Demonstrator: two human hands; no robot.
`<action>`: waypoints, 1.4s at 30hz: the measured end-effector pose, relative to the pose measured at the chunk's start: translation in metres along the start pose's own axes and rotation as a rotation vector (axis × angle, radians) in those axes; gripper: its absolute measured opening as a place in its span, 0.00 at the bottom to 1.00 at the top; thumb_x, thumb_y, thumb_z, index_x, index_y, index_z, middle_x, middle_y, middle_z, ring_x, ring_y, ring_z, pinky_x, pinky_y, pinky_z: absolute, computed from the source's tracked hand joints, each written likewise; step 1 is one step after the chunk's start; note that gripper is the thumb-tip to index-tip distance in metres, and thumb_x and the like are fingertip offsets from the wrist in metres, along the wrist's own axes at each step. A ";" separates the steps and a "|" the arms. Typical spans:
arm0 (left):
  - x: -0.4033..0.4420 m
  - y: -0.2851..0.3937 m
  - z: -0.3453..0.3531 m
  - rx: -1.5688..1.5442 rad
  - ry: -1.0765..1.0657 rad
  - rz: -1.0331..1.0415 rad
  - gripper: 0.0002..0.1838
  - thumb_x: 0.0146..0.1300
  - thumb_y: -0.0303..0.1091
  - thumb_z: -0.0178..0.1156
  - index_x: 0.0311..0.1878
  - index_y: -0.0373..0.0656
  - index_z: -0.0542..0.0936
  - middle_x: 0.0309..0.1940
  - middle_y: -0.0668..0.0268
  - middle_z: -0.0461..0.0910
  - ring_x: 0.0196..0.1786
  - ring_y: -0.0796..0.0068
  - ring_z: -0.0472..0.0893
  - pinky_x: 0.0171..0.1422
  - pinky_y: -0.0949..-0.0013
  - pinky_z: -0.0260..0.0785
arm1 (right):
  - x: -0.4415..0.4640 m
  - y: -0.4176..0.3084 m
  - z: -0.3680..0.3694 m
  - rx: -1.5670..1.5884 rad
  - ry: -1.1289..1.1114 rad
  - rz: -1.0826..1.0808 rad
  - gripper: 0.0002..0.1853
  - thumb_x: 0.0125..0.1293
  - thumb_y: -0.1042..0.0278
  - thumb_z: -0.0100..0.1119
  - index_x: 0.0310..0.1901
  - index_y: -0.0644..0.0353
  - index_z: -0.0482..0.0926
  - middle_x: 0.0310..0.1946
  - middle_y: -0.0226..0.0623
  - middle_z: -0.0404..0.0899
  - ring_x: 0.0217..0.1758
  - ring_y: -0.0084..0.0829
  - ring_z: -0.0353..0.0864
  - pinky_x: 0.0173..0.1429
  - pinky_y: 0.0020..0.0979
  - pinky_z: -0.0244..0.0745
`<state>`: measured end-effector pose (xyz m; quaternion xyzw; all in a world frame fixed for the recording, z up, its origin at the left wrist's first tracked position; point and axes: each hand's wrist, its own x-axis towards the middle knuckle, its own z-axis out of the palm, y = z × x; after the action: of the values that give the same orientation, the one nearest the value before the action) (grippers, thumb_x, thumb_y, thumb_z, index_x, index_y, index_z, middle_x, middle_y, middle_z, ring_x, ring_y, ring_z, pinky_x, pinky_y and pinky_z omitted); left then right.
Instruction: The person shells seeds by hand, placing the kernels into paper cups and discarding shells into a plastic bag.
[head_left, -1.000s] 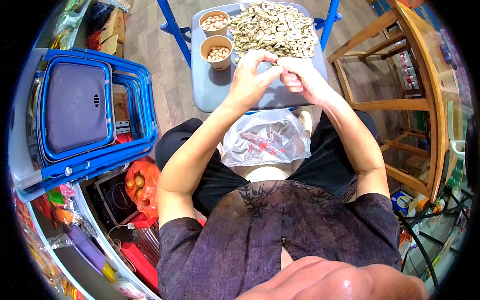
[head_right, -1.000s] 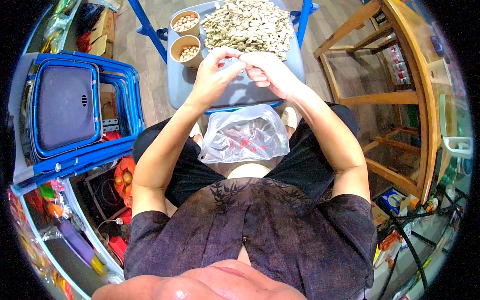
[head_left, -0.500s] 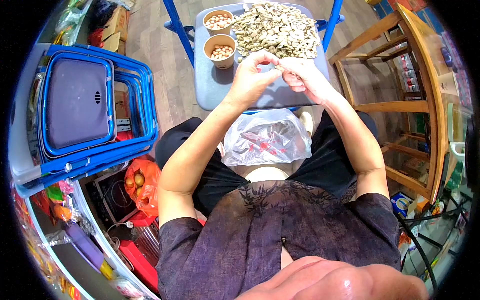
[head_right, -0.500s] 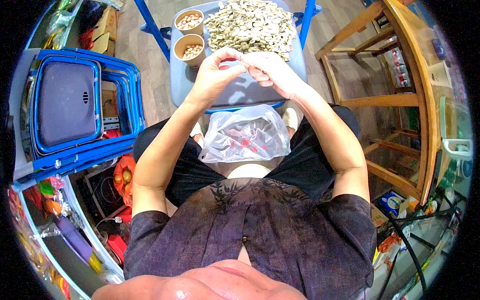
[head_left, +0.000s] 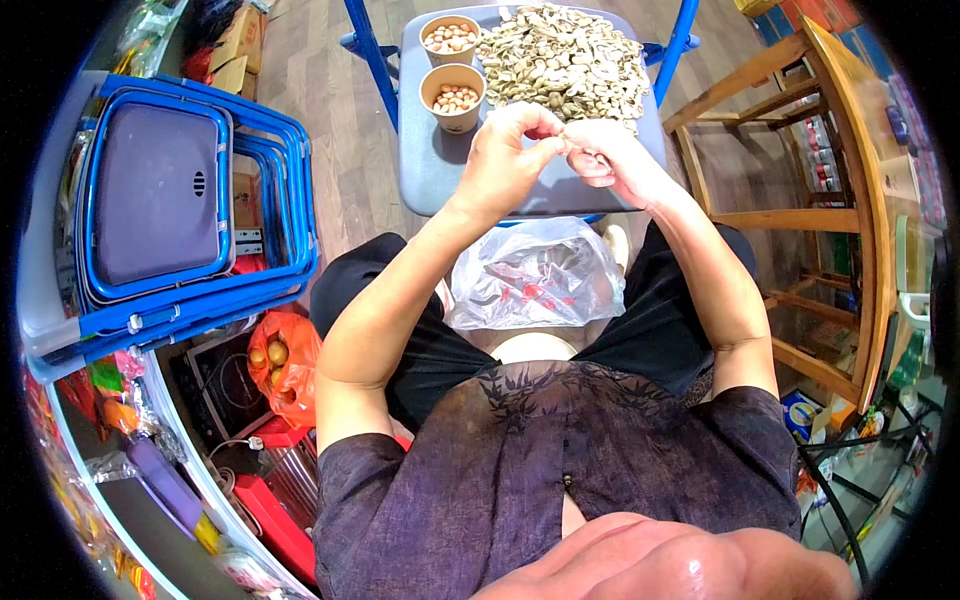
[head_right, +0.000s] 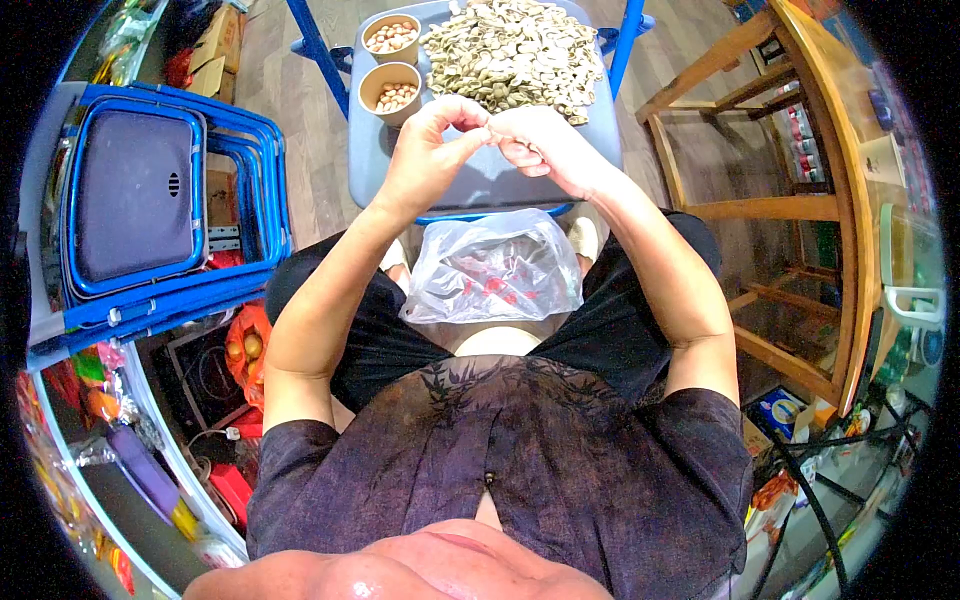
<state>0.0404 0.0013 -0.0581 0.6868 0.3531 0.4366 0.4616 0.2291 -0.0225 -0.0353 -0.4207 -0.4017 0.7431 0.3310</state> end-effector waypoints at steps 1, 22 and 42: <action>0.000 0.000 -0.001 0.052 -0.032 0.011 0.05 0.58 0.28 0.67 0.37 0.40 0.83 0.32 0.69 0.82 0.38 0.79 0.78 0.46 0.72 0.70 | 0.000 0.000 0.001 -0.043 0.015 -0.018 0.13 0.68 0.57 0.53 0.33 0.57 0.78 0.18 0.15 0.57 0.18 0.11 0.49 0.21 0.19 0.43; 0.009 -0.006 -0.003 -0.805 -0.230 -0.579 0.11 0.66 0.35 0.63 0.49 0.44 0.81 0.40 0.74 0.81 0.41 0.86 0.76 0.51 0.77 0.68 | 0.000 0.001 -0.011 0.217 -0.145 -0.015 0.14 0.71 0.56 0.45 0.36 0.57 0.74 0.18 0.17 0.56 0.18 0.13 0.49 0.20 0.19 0.43; 0.012 -0.002 -0.006 -0.517 -0.290 -0.398 0.11 0.62 0.36 0.66 0.44 0.43 0.80 0.39 0.73 0.80 0.42 0.84 0.74 0.50 0.77 0.65 | 0.005 0.007 -0.012 0.428 -0.188 0.149 0.14 0.75 0.56 0.48 0.33 0.54 0.72 0.19 0.14 0.54 0.18 0.11 0.48 0.19 0.16 0.43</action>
<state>0.0394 0.0141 -0.0558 0.5199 0.2889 0.3109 0.7414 0.2369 -0.0178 -0.0475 -0.2985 -0.2321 0.8694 0.3182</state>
